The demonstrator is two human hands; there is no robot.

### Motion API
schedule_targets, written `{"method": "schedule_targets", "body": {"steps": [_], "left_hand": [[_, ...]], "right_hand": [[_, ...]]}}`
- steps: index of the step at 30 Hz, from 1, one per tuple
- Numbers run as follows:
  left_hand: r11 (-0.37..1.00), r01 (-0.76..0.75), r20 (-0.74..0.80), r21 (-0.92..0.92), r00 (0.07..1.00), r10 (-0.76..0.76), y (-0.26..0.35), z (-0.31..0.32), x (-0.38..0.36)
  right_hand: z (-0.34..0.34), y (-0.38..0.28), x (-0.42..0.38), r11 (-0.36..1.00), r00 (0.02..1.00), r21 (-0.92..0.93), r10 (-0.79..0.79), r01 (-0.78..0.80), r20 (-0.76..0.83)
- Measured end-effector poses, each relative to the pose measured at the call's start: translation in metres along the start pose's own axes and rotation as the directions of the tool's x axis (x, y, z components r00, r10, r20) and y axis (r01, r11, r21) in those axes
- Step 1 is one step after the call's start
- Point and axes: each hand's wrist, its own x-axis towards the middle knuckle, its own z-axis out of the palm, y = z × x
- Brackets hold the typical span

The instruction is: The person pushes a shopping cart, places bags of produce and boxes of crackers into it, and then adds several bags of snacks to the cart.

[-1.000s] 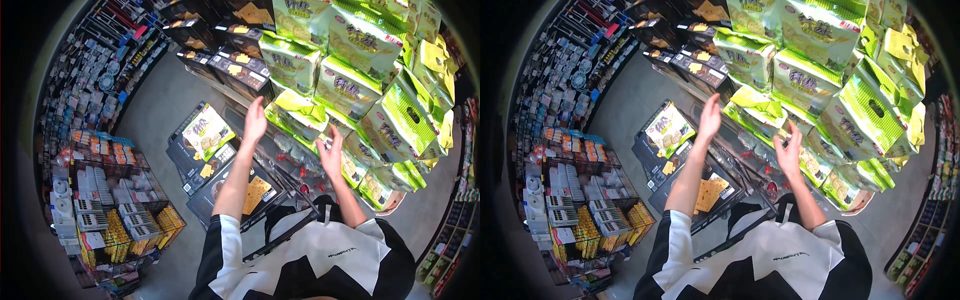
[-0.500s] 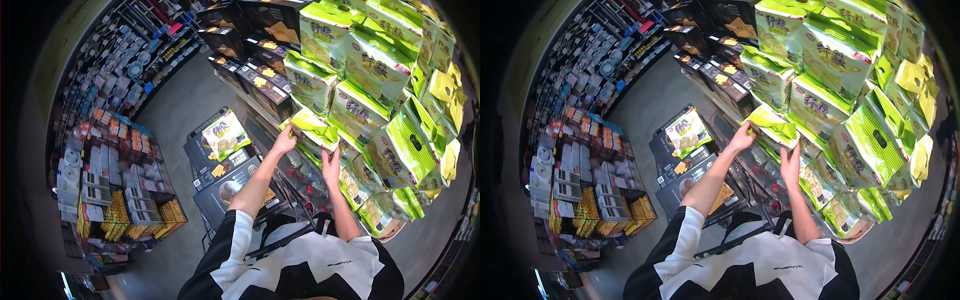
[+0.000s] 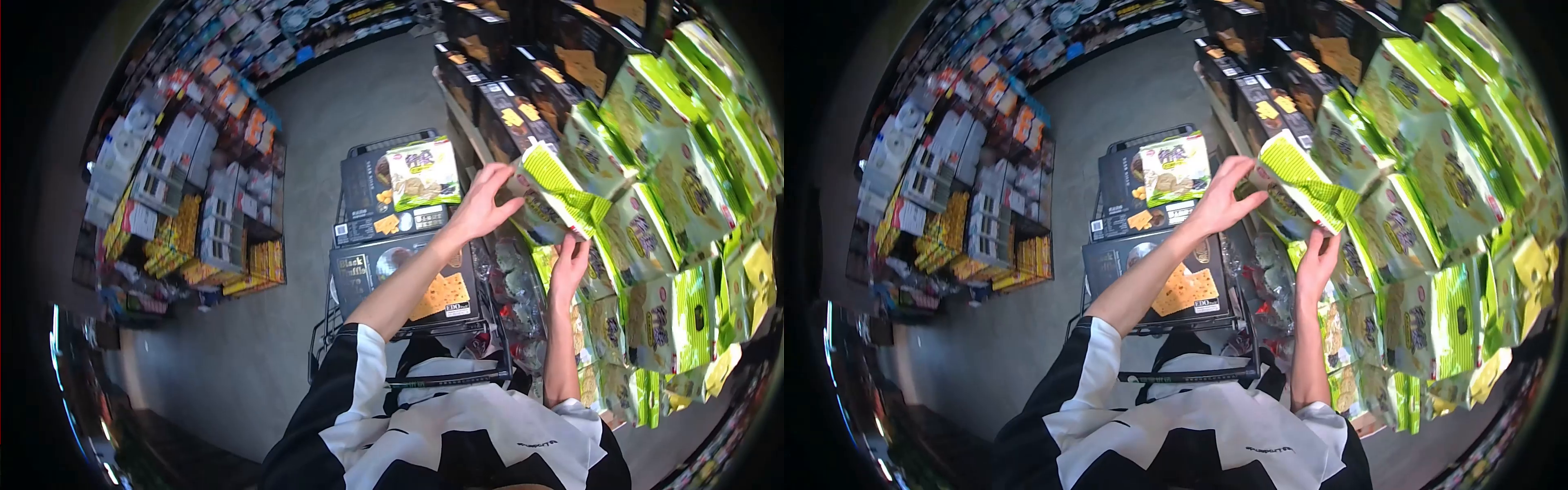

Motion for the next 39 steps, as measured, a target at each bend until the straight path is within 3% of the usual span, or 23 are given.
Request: {"method": "schedule_targets", "body": {"steps": [2, 4, 6, 7, 8, 10, 12, 14, 17, 21, 24, 29, 32, 33, 36, 39], "left_hand": [[1.0, -0.016, -0.038, -0.003, 0.999, 0.016, 0.01, -0.037, 0.004], [0.992, -0.043, -0.108, 0.122, 0.993, 0.056, 0.012, -0.075, 0.003], [0.975, -0.011, -0.168, 0.221, 0.985, 0.05, 0.005, -0.118, -0.003], [0.961, -0.001, -0.209, 0.278, 0.976, 0.062, -0.001, -0.139, -0.007], [0.967, 0.065, -0.273, 0.245, 0.962, 0.004, -0.005, -0.157, -0.013], [0.957, 0.19, -0.386, 0.219, 0.918, -0.093, -0.022, -0.191, -0.028], [0.941, 0.302, -0.511, 0.151, 0.839, -0.187, -0.031, -0.218, -0.045], [0.945, 0.312, -0.582, 0.1, 0.789, -0.198, -0.054, -0.242, -0.065], [0.899, 0.425, -0.651, 0.103, 0.712, -0.262, -0.084, -0.268, -0.09], [0.856, 0.514, -0.661, -0.05, 0.625, -0.414, -0.16, -0.282, -0.126], [0.849, 0.488, -0.629, -0.204, 0.599, -0.496, -0.225, -0.273, -0.151], [0.683, 0.671, -0.528, -0.289, 0.484, -0.698, -0.266, -0.242, -0.168], [0.689, 0.718, -0.548, -0.096, 0.54, -0.639, -0.286, -0.228, -0.172], [0.695, 0.702, -0.534, -0.154, 0.533, -0.657, -0.291, -0.227, -0.172], [0.602, 0.793, -0.425, -0.095, 0.515, -0.745, -0.272, -0.234, -0.163], [0.68, 0.73, -0.378, -0.066, 0.612, -0.695, -0.303, -0.23, -0.189]], "right_hand": [[0.026, -0.017, 0.01, 0.999, 0.995, 0.038, 0.027, -0.03, 0.091], [0.066, -0.034, 0.013, 0.992, 0.985, 0.118, 0.012, -0.033, 0.172], [0.111, -0.046, 0.014, 0.986, 0.953, 0.135, -0.132, 0.098, 0.274], [0.135, -0.058, 0.012, 0.986, 0.938, 0.141, -0.127, 0.085, 0.323], [0.158, -0.067, 0.009, 0.987, 0.922, 0.144, -0.121, 0.071, 0.369], [0.202, -0.064, 0.012, 0.982, 0.852, 0.012, -0.171, 0.19, 0.495], [0.253, -0.067, 0.005, 0.952, 0.796, 0.096, -0.295, 0.29, 0.529], [0.289, -0.08, -0.002, 0.97, 0.715, -0.031, -0.156, 0.241, 0.682], [0.349, -0.059, -0.011, 0.974, 0.613, -0.041, -0.108, 0.224, 0.783], [0.401, -0.017, -0.018, 0.943, 0.535, -0.174, -0.006, 0.285, 0.845], [0.42, 0.006, -0.02, 0.906, 0.501, -0.347, 0.19, 0.242, 0.844], [0.422, 0.031, -0.008, 0.806, 0.485, -0.472, 0.271, 0.358, 0.831], [0.416, 0.044, -0.009, 0.757, 0.492, -0.545, 0.342, 0.361, 0.801], [0.415, 0.058, -0.01, 0.775, 0.509, -0.521, 0.307, 0.357, 0.804], [0.406, 0.042, -0.019, 0.811, 0.515, -0.529, 0.351, 0.25, 0.782], [0.39, 0.056, -0.039, 0.88, 0.547, -0.415, 0.234, 0.232, 0.804]]}}
